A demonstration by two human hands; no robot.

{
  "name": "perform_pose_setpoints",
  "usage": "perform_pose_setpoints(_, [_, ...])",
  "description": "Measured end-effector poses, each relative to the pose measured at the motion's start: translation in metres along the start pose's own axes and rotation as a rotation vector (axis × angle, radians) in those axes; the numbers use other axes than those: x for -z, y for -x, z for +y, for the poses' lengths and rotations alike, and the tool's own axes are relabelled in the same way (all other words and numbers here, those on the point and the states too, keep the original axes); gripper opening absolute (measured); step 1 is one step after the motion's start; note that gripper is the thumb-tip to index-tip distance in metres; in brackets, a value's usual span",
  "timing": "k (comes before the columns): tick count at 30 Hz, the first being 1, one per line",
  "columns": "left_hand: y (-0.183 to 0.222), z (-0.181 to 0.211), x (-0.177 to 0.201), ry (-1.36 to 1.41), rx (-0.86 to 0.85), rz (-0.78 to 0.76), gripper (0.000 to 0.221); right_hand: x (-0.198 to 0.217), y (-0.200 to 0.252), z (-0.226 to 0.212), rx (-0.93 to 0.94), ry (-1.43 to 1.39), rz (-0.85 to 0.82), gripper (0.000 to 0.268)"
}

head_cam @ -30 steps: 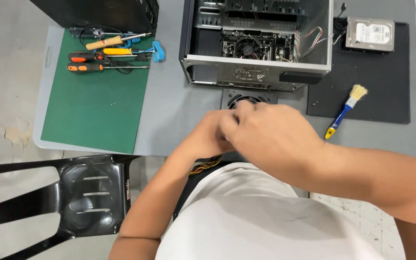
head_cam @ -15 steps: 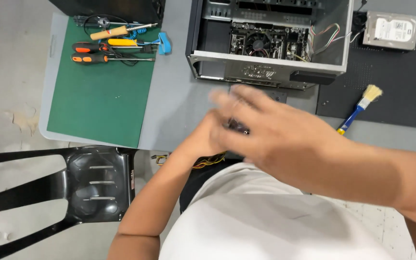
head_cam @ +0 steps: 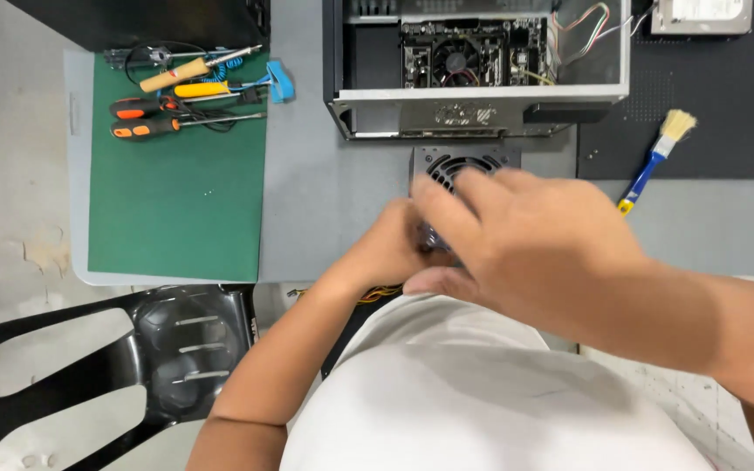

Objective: Cleaning the exterior and fan of a computer power supply unit using a brush and screwdriver.

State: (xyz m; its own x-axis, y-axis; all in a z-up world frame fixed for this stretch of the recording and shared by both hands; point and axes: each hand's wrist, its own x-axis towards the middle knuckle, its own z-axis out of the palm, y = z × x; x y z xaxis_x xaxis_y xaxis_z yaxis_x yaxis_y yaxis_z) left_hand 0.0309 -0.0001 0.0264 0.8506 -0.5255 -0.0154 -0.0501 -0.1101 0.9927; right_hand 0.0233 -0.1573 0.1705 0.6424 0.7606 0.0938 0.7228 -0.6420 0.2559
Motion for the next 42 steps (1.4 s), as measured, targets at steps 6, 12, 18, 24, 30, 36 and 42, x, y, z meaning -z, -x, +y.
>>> perform_pose_setpoints(6, [-0.011, 0.006, -0.008, -0.091, 0.129, 0.041, 0.012, 0.013, 0.004, 0.019, 0.291, -0.348, 0.058, 0.051])
perform_pose_setpoints(12, [-0.008, 0.024, -0.013, -0.135, -0.088, 0.079, 0.022, 0.001, 0.004, 0.02, -0.014, -0.16, -0.191, 0.044])
perform_pose_setpoints(18, [-0.001, 0.033, -0.01, -0.122, -0.067, 0.168, 0.019, 0.012, -0.002, 0.025, 0.252, -0.544, -0.09, 0.051])
perform_pose_setpoints(24, [-0.002, -0.025, -0.007, -0.117, -0.079, 0.115, 0.028, -0.042, -0.004, 0.019, 0.006, -0.817, -0.013, 0.036])
perform_pose_setpoints(30, [0.022, -0.124, 0.0, -0.412, 0.031, 0.171, 0.03, -0.093, 0.024, 0.007, -0.379, -1.333, 0.321, 0.024])
perform_pose_setpoints(36, [0.018, -0.148, -0.008, -0.458, 0.012, 0.211, 0.013, -0.091, 0.052, 0.012, -0.587, -1.28, 0.471, 0.017])
perform_pose_setpoints(42, [0.015, -0.138, -0.009, -0.249, 0.164, 0.303, 0.007, -0.096, 0.098, 0.034, -0.597, -1.126, 0.652, 0.016])
